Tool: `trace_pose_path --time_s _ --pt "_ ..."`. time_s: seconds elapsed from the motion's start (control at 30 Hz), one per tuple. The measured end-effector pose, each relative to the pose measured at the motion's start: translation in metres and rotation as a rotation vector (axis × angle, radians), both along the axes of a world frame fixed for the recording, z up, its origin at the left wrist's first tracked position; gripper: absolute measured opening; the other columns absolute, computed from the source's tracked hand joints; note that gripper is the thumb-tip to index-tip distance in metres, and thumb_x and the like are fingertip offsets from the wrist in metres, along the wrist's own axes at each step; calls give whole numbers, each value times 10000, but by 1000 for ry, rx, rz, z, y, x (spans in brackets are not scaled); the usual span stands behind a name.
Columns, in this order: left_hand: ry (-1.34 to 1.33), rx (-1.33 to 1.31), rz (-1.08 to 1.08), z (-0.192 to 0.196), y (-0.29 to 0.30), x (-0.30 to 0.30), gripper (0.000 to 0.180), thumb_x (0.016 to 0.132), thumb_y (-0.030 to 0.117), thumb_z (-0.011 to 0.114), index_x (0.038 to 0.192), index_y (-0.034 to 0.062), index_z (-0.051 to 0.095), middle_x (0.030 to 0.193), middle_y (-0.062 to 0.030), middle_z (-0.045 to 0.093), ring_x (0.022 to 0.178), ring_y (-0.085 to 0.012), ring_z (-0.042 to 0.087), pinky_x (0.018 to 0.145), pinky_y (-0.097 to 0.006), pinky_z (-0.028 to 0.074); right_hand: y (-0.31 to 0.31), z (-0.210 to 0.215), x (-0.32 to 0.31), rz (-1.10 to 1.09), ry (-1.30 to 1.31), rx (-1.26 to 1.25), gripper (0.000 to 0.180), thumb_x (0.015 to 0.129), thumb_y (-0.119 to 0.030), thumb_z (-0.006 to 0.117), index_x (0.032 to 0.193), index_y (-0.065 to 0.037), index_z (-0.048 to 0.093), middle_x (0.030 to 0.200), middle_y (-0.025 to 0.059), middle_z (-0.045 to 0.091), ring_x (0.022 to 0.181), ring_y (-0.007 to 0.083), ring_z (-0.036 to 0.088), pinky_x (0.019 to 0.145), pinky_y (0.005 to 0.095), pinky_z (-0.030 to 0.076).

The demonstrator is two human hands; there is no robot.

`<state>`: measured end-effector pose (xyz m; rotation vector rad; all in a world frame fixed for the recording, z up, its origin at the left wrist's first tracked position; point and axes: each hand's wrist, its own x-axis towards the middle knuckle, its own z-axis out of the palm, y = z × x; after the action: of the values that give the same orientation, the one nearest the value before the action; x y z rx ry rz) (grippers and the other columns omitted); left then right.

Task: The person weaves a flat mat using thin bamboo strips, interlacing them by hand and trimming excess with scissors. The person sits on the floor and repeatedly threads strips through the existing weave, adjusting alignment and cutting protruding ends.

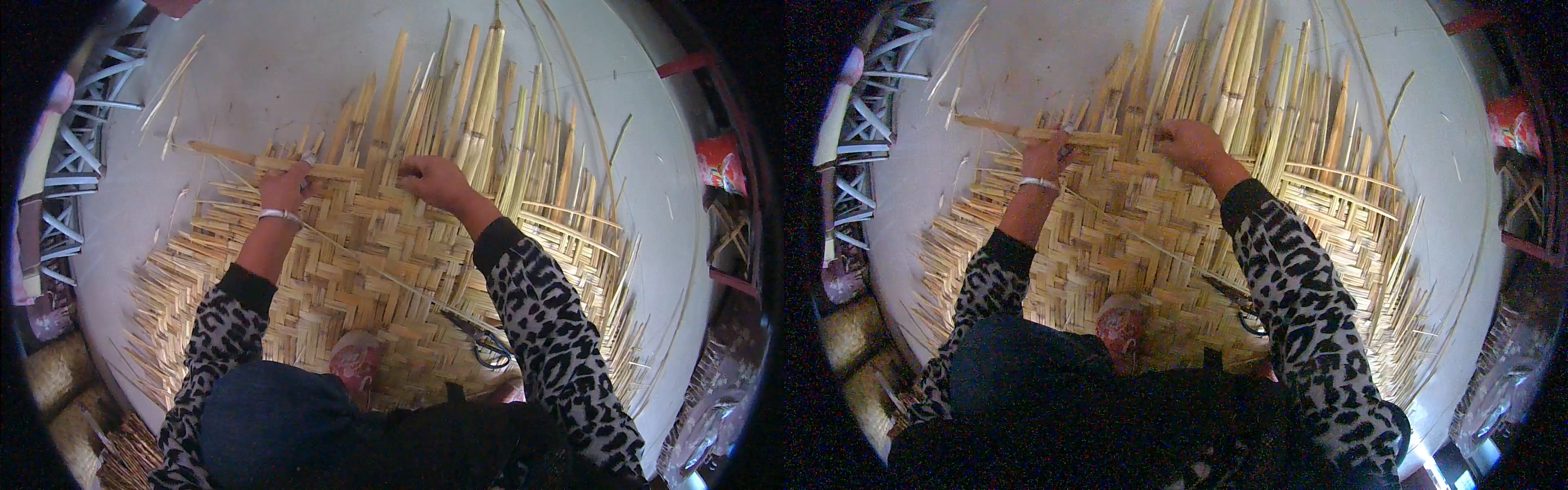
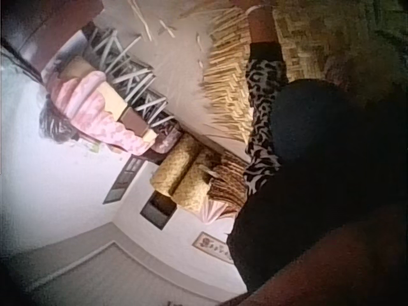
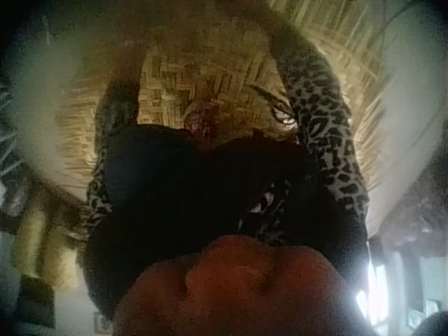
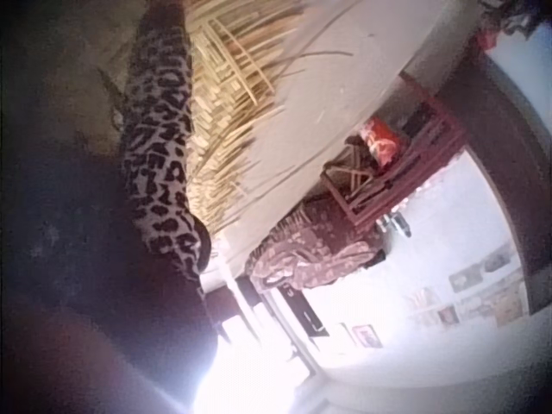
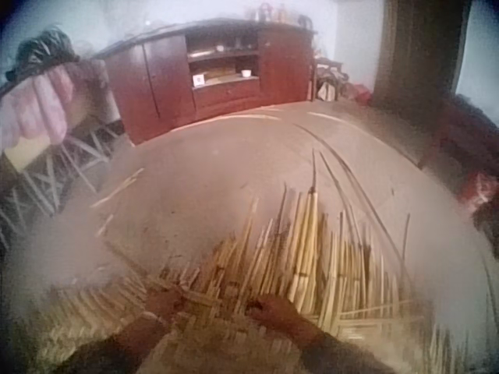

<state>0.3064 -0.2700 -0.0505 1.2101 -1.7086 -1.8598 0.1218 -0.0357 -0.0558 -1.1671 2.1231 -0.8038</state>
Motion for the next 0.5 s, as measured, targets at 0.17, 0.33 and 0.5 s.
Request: trace_pose_path --time_s 0.17,0.33,0.5 --pt "-69 167 48 -28 -12 -2 216 867 108 665 1022 2 559 951 -113 647 761 -243 666 690 -332 601 12 1 37 -212 207 -167 190 830 -110 609 1015 -78 636 1032 119 630 966 320 626 805 402 516" --pt "57 313 122 -19 47 17 271 908 93 607 1161 17 549 1016 -97 660 859 -226 672 706 -325 568 21 4 63 -52 512 -112 337 769 -19 569 1107 -17 564 1126 143 556 1022 335 570 872 401 486" --pt "63 -102 -61 -28 88 14 348 878 48 584 1219 -11 554 1104 -120 656 1005 -169 635 813 -286 507 39 7 79 7 675 -120 477 739 -32 585 1207 23 510 1190 165 530 1087 349 520 935 404 455"
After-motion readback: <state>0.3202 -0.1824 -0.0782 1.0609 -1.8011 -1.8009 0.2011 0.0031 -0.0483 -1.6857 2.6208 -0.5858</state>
